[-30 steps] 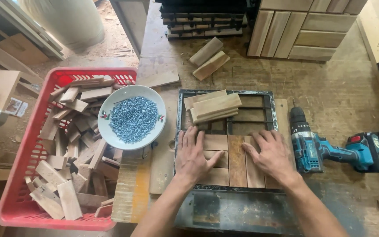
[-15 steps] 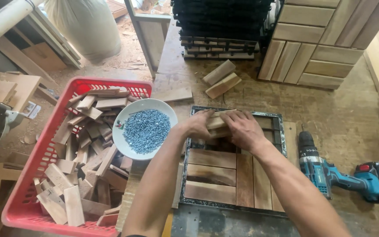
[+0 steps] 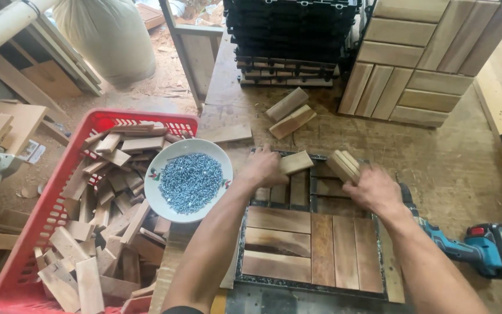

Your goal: Assembling wooden floor tiles by placing small wooden slats into a plastic grid frame and securing them with screws using a power drill.

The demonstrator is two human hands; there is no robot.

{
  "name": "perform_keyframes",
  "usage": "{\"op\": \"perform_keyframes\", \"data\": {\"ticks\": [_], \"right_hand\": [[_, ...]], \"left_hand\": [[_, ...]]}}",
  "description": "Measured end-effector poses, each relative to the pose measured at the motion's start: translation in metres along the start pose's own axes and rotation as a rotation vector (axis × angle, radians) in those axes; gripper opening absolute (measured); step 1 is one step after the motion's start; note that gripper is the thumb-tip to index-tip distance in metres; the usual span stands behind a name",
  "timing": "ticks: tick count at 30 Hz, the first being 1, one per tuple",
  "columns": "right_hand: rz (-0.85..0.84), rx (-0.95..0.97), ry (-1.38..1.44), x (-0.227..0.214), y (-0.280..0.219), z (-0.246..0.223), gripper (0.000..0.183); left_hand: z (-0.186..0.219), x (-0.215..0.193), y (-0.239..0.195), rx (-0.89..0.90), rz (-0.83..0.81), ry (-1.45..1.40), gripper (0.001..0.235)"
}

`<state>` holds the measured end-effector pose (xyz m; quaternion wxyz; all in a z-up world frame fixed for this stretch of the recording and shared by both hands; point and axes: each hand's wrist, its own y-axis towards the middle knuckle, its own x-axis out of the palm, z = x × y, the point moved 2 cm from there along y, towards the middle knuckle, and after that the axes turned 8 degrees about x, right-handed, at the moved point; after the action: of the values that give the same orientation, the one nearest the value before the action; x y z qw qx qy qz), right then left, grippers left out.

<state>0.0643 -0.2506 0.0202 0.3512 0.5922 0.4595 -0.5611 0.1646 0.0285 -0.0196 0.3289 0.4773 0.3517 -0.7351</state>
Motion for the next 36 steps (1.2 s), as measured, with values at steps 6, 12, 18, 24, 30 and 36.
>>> {"op": "perform_keyframes", "data": {"ticks": [6, 12, 18, 24, 30, 36], "right_hand": [[-0.04, 0.093, 0.15, 0.032, 0.0, 0.02, 0.063], [-0.162, 0.166, 0.089, -0.01, -0.012, -0.008, 0.058], [-0.182, 0.129, 0.138, 0.016, -0.003, 0.008, 0.063], [0.004, 0.101, 0.133, 0.041, 0.005, 0.023, 0.063], [-0.029, 0.15, 0.269, 0.006, -0.007, 0.005, 0.064], [-0.122, 0.351, 0.905, -0.108, -0.069, -0.107, 0.071]], "left_hand": [[0.018, -0.094, 0.028, -0.134, 0.343, -0.244, 0.073], [0.004, -0.059, 0.106, -0.245, 0.075, -0.163, 0.114], [0.005, -0.04, 0.121, -0.353, -0.109, 0.052, 0.138], [0.037, -0.06, 0.073, -0.349, 0.642, 0.299, 0.029], [0.018, -0.077, 0.013, -0.277, 0.601, -0.558, 0.06], [0.059, -0.053, -0.051, -0.325, 0.5, -1.681, 0.069]]}}
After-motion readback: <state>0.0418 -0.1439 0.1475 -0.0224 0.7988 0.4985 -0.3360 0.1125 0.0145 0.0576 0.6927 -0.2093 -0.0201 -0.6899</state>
